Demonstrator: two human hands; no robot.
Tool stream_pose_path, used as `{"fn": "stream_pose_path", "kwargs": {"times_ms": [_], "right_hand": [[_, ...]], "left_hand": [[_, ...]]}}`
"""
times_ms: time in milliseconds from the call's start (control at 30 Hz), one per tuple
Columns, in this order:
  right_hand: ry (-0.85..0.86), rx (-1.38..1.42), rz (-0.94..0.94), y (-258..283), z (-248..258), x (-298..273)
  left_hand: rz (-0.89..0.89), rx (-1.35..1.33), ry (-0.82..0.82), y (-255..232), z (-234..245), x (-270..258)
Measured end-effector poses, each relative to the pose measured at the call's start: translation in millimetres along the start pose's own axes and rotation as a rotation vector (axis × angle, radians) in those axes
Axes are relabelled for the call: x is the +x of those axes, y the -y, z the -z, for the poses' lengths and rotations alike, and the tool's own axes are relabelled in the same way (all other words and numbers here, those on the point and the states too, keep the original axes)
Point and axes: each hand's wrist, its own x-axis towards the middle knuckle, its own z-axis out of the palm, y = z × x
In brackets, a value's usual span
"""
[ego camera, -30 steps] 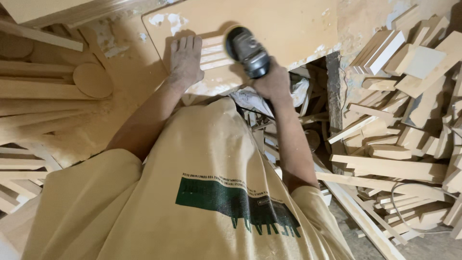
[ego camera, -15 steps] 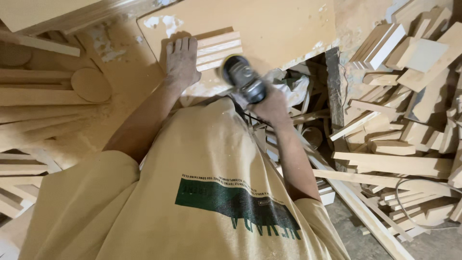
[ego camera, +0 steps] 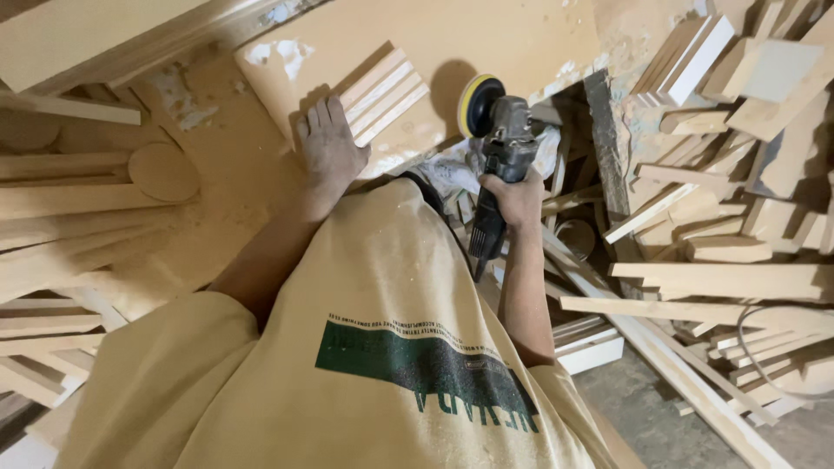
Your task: The person sands small wooden trim pieces using a power sander, handling several pieces one at a time over a pile of scrap wood.
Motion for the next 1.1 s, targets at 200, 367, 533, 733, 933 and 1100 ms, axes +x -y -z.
{"fn": "stream_pose_path", "kwargs": {"times_ms": [200,367,533,733,933,1100], "right_hand": [[0.066,0.27,-0.127,11,28,-31],[0.039,0.317,-0.126,-19,32,-34],[-0.024,0.299,-0.127,-27,27,-46],[0.035,0.442,-0.135,-29,25,-45],[0.074,-0.034,-0.124,12,27,-29],[0.183,-0.314,-0.019,41,4,-10]], "left_hand": [[-0.398,-0.066,-0.554,-8,17,42],[-1.01,0.399,0.065,-39,110,117],[-1.368,1.169,0.266,-72,137,122],[-1.058,0.783,0.18,-51,151,132],[-0.403,0.754,0.193,-7,98,89],[-0.185,0.338,-0.042,1,32,36]]}}
